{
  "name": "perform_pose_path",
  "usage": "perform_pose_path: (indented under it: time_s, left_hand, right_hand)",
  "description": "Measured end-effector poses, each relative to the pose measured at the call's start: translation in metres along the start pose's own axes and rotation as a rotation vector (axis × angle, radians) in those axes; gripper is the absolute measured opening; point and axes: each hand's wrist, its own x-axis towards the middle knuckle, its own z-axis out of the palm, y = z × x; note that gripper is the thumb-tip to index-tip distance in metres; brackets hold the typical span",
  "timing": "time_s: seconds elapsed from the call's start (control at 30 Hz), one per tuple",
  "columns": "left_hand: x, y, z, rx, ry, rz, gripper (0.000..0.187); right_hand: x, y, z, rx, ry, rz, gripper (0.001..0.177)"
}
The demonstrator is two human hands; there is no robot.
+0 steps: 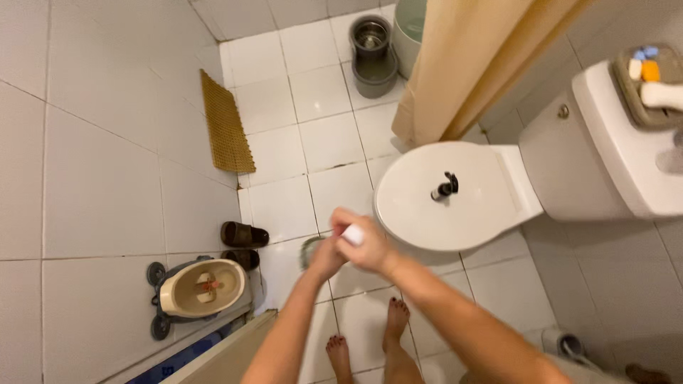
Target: The person rinses a mop in a bucket of water, uses a foot-operated wringer to spin it dry, refills the bucket from a tap, and repeats the process.
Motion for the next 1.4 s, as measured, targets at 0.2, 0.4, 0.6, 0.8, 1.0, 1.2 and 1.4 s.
perform_pose_path:
  time_s: [0.2, 0.4, 0.6, 0.8, 1.0, 1.2, 1.4]
  left_hand:
    - [0.012, 0.012, 0.065, -0.648, -0.094, 0.136, 0.025]
    - [-0.020, -0.055, 0.043, -0.564, -0.120, 0.321, 0.025]
    - [-0.082, -0.095, -0.035, 0.088, -0.146, -0.036, 0.027]
    - [-0.143, -0.146, -0.067, 0.066, -0.099, 0.026, 0.038]
    - [-0.125, -0.113, -0.010, -0.012, -0.084, 0.021, 0.043]
    - [-0.076, -0.039, 0.086, -1.065, -0.508, -0.063, 0.041]
    - [-0.067, -0.021, 0.147, -0.727, -0.457, 0.486, 0.037]
  right_hand:
    - [-0.042, -0.036, -0.010, -0.156, 0.008, 0.140, 0.012]
    - [-0.054, -0.037, 0.048, -0.125, -0.108, -0.055, 0.012]
    - [-0.051, -0.021, 0.119, 0.144, -0.063, 0.085, 0.010]
    - [-0.066, -0.008, 0.165, 0.400, -0.077, 0.032, 0.010]
    - [-0.093, -0.018, 0.125, -0.023, 0.031, 0.042, 0.010]
    - [-0.135, -0.053, 0.058, -0.127, 0.172, 0.215, 0.009]
    - [-0.171, -0.062, 0.049, -0.254, 0.108, 0.119, 0.014]
